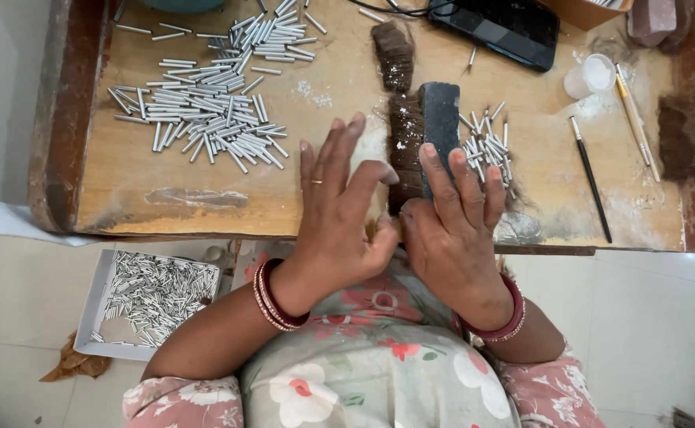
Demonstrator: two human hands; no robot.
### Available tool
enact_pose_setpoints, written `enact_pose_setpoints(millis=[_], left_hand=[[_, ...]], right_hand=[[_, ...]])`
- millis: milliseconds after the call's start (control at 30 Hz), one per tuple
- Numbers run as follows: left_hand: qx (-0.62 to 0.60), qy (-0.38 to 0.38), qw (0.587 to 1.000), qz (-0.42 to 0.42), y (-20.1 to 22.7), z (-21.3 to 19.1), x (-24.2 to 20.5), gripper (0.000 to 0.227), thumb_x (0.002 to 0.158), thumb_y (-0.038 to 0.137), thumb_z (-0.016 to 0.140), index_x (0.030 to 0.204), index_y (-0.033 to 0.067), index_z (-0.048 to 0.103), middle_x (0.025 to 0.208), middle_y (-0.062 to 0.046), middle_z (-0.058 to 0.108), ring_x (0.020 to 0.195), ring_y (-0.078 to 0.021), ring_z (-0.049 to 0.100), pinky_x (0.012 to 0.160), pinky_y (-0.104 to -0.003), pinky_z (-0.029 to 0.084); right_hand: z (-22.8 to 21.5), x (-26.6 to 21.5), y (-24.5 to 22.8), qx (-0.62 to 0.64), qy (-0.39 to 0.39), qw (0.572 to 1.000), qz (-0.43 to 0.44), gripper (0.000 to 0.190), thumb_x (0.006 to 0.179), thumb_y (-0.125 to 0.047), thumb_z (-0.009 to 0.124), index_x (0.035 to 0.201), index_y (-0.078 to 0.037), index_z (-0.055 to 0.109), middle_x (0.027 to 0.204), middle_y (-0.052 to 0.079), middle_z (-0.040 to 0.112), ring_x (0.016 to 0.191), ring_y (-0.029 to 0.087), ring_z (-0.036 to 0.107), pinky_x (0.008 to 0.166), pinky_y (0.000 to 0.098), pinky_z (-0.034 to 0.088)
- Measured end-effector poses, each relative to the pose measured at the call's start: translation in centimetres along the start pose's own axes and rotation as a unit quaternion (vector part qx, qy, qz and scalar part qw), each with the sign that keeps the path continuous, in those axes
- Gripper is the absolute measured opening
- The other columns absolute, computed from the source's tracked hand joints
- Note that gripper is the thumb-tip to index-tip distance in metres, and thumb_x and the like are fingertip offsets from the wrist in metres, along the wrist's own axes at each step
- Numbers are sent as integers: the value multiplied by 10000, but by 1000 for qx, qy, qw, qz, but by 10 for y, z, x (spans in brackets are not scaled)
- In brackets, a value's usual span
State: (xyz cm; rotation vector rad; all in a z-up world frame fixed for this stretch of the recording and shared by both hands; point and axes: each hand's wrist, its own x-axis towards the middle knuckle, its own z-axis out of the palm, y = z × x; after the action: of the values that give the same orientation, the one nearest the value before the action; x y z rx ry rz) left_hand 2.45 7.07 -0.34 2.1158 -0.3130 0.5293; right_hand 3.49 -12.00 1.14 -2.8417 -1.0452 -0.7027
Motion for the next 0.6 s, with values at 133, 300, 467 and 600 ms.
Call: enact_pose_setpoints(millis=[133,300,467,600], left_hand=[[31,-57,998,18,1,1,7,402,749,177,712,1131,94,618,1632,-269,281,1560,-474,181,1222,-726,38],[43,-78,996,28,-1,5,7,207,752,183,725,918,65,692,1615,-310,276,1548,-487,152,1200,-736,22],[57,-75,995,25,-3,8,3,143,777,184,735,859,73,695,1617,-284,320,1563,-462,178,1219,-727,44],[10,-50,998,39,7,-4,9,218,768,186,733,932,51,684,1565,-282,388,1510,-475,260,1203,-686,133]], right_hand=[[8,-1,0,7,-30,999,17,103,1029,-184,656,994,-88,668,1647,141,411,1564,319,277,1297,541,78],[20,-14,1,83,-2,995,62,146,1018,-166,616,1072,-30,617,1635,248,360,1542,385,278,1282,568,72],[12,-14,5,99,37,992,76,144,1030,-170,594,1052,-30,615,1622,256,366,1539,398,284,1284,573,79],[-3,-24,13,133,142,972,129,242,1108,-241,537,1085,-11,607,1595,252,393,1562,393,303,1324,602,118]])
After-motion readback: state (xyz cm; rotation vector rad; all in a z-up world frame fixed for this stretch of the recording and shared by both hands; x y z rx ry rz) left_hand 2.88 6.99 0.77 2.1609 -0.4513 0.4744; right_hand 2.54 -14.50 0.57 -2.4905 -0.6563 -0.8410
